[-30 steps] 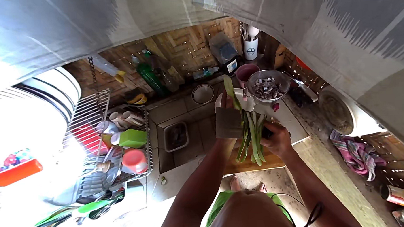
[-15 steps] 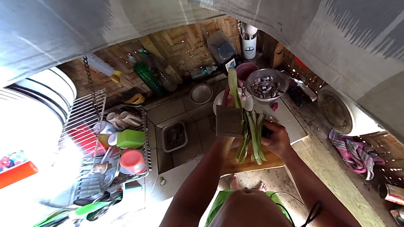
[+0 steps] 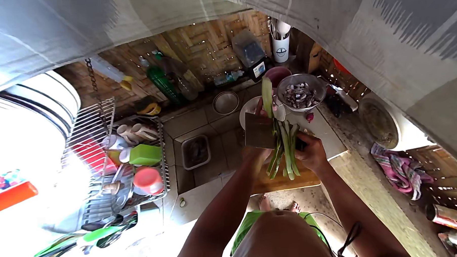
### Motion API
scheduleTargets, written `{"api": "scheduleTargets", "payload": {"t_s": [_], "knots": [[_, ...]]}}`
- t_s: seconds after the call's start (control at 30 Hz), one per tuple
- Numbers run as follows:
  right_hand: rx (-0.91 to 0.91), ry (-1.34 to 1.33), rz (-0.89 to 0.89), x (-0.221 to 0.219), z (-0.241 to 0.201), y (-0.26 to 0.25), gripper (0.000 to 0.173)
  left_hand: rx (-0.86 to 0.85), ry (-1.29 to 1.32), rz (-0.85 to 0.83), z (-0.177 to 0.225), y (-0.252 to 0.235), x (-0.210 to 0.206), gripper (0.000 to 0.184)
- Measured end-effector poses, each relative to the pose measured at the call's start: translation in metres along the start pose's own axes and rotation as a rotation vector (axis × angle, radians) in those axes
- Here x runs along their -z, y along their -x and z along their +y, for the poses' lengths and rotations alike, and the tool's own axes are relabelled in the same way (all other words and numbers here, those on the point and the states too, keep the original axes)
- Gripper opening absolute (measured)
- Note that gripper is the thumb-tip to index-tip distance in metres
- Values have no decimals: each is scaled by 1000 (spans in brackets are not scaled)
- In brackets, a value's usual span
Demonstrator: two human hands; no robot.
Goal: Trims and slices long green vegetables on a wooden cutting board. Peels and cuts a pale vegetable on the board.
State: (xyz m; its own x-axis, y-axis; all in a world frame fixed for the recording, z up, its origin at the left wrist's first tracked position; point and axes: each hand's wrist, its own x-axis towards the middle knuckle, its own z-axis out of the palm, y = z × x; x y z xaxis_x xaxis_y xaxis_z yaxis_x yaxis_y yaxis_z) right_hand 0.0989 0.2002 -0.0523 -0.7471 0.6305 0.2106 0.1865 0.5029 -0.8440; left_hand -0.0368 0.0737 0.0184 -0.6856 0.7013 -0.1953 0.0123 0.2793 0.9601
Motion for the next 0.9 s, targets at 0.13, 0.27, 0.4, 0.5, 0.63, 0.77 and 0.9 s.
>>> {"api": "scheduleTargets", "payload": {"t_s": [0.13, 0.27, 0.4, 0.5, 0.63, 0.77, 0.9], "knots": [[-28, -60, -11, 3, 4, -2, 50, -235, 404, -110, -14, -4, -8, 70], [-30, -120, -22, 6, 7, -1, 47, -394, 446, -118, -47, -39, -11, 69], [-19, -120, -2, 9, 6, 0, 45, -373, 510, -167, -45, -41, -11, 75], [-4, -115, 25, 9, 6, -1, 46, -366, 405, -147, -30, -31, -11, 79], [-16, -97, 28, 8, 5, -2, 48, -325, 418, -142, -17, -17, -10, 79], [3, -61, 62, 5, 5, -4, 45, -231, 320, 30, 4, 9, -14, 60], [11, -35, 70, 2, 7, -5, 46, -250, 326, -62, -24, -3, -9, 70]]}}
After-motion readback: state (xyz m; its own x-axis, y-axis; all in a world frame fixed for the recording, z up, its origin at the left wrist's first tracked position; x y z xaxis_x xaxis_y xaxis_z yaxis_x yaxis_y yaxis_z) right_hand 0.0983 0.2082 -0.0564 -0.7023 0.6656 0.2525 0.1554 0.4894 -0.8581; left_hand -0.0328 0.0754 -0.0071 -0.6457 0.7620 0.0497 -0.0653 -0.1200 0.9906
